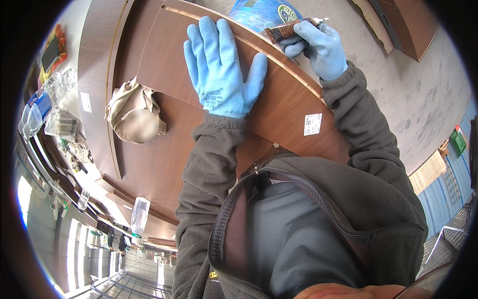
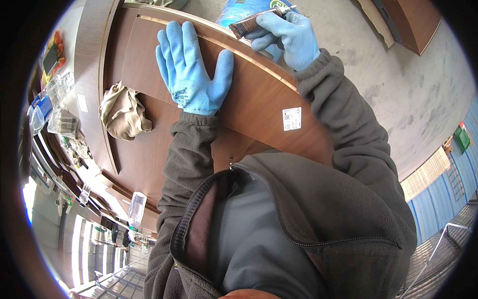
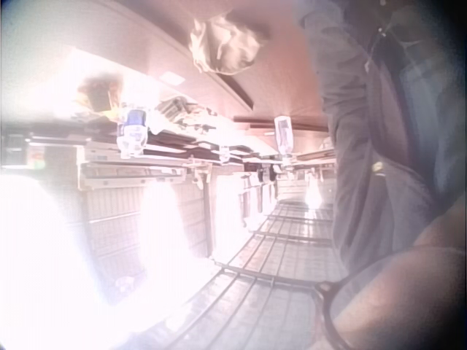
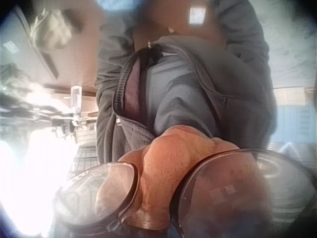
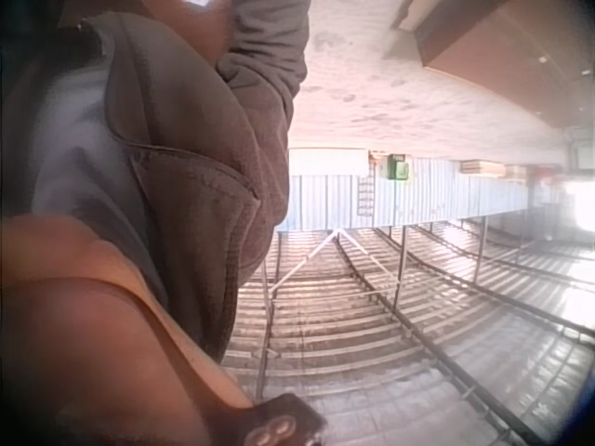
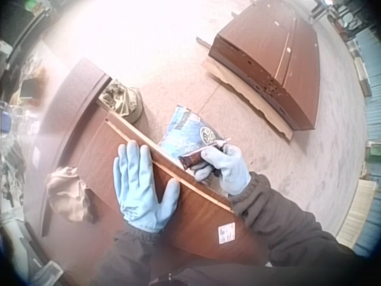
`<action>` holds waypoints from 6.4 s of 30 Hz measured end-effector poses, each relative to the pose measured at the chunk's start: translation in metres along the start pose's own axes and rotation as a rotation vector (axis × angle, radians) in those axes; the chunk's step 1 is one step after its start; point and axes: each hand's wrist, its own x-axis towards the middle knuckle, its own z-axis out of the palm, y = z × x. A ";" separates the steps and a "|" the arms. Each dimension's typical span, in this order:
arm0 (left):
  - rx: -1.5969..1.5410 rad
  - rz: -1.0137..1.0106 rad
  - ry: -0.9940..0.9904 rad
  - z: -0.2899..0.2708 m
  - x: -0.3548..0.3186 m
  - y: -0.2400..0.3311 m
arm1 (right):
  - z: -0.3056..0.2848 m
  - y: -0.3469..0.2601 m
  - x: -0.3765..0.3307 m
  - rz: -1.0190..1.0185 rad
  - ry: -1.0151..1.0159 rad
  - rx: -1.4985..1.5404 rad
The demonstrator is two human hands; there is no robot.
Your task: The person applies adhesive to the edge of a wooden panel using a small tube, then presses a thin strip of edge banding onto the adhesive. They smooth the strip along the edge and later move the panel to stack it with other finished pieces.
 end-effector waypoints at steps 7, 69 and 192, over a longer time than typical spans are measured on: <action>-0.004 0.001 -0.001 0.000 0.000 0.000 | -0.010 -0.009 0.016 0.039 -0.109 -0.107; -0.001 0.003 0.014 -0.001 0.000 0.001 | 0.030 -0.039 -0.027 -0.191 0.113 -0.480; -1.433 -0.434 -0.481 -0.010 0.011 0.151 | -0.062 -0.077 -0.118 -0.293 0.292 -0.088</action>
